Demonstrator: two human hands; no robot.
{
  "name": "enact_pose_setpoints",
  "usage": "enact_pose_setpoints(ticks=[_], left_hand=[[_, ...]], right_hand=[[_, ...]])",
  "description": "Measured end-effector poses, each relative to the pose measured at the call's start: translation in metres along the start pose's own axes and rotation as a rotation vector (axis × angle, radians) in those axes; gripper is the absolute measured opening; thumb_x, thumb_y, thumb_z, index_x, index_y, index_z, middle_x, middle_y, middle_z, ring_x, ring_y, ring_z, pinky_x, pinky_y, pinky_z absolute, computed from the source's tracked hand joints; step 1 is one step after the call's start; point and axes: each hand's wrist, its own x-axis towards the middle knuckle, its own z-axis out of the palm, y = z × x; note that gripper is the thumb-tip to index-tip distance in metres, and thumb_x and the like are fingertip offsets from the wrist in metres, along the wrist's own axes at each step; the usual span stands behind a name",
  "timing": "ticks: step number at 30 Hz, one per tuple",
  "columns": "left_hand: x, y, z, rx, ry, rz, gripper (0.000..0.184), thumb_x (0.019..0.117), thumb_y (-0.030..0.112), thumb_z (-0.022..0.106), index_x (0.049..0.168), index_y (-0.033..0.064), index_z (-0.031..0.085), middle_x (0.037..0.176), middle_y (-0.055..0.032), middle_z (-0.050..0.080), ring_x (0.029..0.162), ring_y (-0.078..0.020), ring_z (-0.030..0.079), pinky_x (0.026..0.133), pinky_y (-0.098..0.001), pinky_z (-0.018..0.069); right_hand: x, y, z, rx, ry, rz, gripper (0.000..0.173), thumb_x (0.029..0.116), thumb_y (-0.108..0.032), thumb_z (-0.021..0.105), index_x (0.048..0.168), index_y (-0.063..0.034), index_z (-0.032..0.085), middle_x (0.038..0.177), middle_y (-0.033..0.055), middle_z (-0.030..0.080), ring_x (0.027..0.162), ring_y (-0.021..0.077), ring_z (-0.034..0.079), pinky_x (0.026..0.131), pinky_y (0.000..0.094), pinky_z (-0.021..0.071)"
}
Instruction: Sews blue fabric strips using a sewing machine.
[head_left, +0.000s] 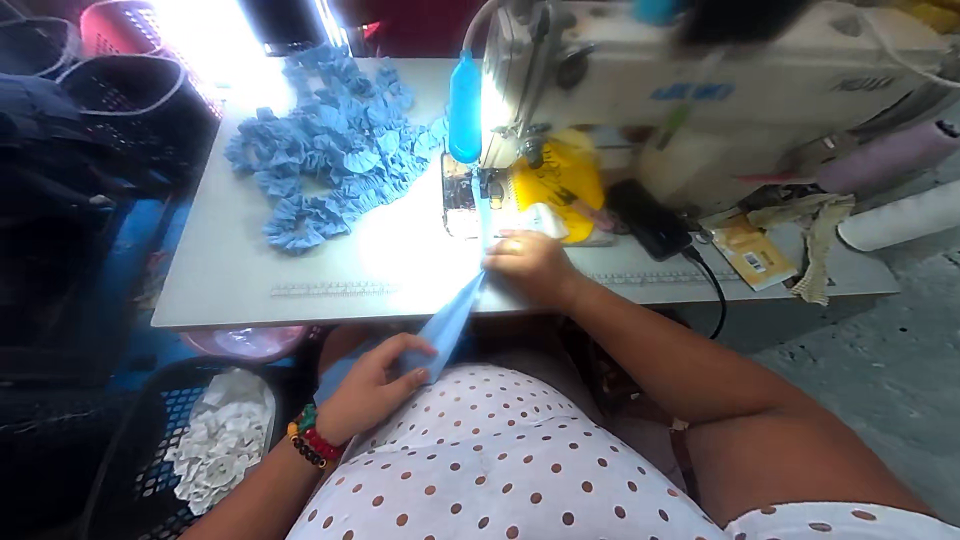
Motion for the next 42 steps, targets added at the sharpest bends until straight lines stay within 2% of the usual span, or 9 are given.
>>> enact_pose_setpoints(ticks=[6,9,11,14,17,25,30,35,42], left_hand=[[-0.004,-0.004,-0.003,-0.114,0.082,0.033,0.018,0.0986,0.016,0.062,0.114,0.0079,0.067,0.112,0.0023,0.067,0.097,-0.0009,0.065,0.086,-0.02,0.0557],[-0.01,0.003,0.001,0.063,0.207,-0.054,0.041,0.0875,0.039,0.077,0.113,0.012,0.06,0.103,0.003,0.064,0.088,-0.001,0.063,0.076,-0.0205,0.0549],[-0.016,0.015,0.003,0.422,0.266,-0.121,0.064,0.0766,0.055,0.08,0.116,0.0091,0.06,0.103,-0.0075,0.066,0.088,-0.0164,0.064,0.075,-0.0367,0.0541],[-0.021,0.02,0.003,0.816,0.37,-0.024,0.041,0.084,0.037,0.078,0.104,0.0035,0.066,0.093,-0.0167,0.069,0.074,-0.0339,0.069,0.061,-0.0519,0.0567],[-0.03,0.018,-0.004,0.947,0.488,0.109,0.02,0.0884,0.024,0.064,0.094,0.006,0.07,0.091,-0.0135,0.069,0.074,-0.0297,0.069,0.057,-0.0463,0.0557],[-0.045,0.034,-0.007,0.904,0.634,0.348,0.024,0.0976,0.02,0.061,0.082,0.0025,0.068,0.091,-0.0144,0.071,0.082,-0.0216,0.07,0.072,-0.0307,0.0568],[-0.041,0.039,-0.008,0.872,0.664,0.413,0.023,0.0954,0.014,0.06,0.076,0.0031,0.063,0.086,-0.0133,0.069,0.08,-0.0186,0.067,0.069,-0.0273,0.0549],[-0.04,0.046,-0.008,0.89,0.576,0.526,0.024,0.0978,0.017,0.062,0.078,0.0034,0.065,0.085,-0.0127,0.068,0.079,-0.0189,0.066,0.069,-0.0275,0.054],[-0.028,0.068,-0.003,0.925,0.093,0.774,0.02,0.1068,0.019,0.051,0.097,0.0072,0.064,0.096,-0.0126,0.071,0.085,-0.0275,0.069,0.073,-0.0381,0.0558]], right_hand=[[0.022,0.026,0.006,-0.037,-0.043,0.194,0.023,0.0976,-0.004,0.057,0.106,-0.0071,0.079,0.108,0.0155,0.076,0.11,0.0315,0.072,0.102,0.0486,0.054],[0.026,0.026,0.006,-0.07,-0.072,0.272,0.024,0.0983,-0.004,0.056,0.11,-0.0072,0.078,0.115,0.0144,0.075,0.118,0.0303,0.069,0.113,0.0493,0.0465],[0.026,0.022,0.007,-0.075,-0.098,0.286,0.025,0.1007,-0.006,0.055,0.114,-0.0068,0.076,0.121,0.0135,0.074,0.123,0.0304,0.066,0.118,0.0515,0.04],[0.022,0.009,0.007,-0.052,-0.025,0.281,0.027,0.1016,-0.012,0.057,0.122,-0.008,0.073,0.127,0.0132,0.071,0.128,0.0303,0.063,0.119,0.0509,0.0393],[0.022,-0.025,0.006,0.057,0.043,0.249,0.024,0.0963,-0.01,0.064,0.118,-0.0071,0.075,0.123,0.013,0.072,0.126,0.0319,0.063,0.114,0.0521,0.0437],[0.058,-0.113,0.011,0.346,0.006,0.032,0.026,0.0962,-0.019,0.066,0.119,-0.0112,0.076,0.123,0.0083,0.072,0.13,0.0301,0.059,0.117,0.0565,0.0384],[0.071,-0.13,0.015,0.326,0.0,-0.08,0.02,0.0976,-0.019,0.065,0.112,-0.0146,0.079,0.106,0.0043,0.074,0.109,0.0233,0.067,0.104,0.0497,0.0466],[0.065,-0.137,0.001,0.188,0.024,-0.128,0.017,0.095,-0.011,0.065,0.1,-0.015,0.08,0.096,0.0027,0.074,0.097,0.0219,0.067,0.094,0.0459,0.0477],[0.023,-0.144,-0.042,0.028,-0.082,-0.175,0.023,0.0987,-0.004,0.056,0.097,-0.0093,0.078,0.085,0.0043,0.075,0.078,0.0193,0.07,0.077,0.0367,0.0549]])
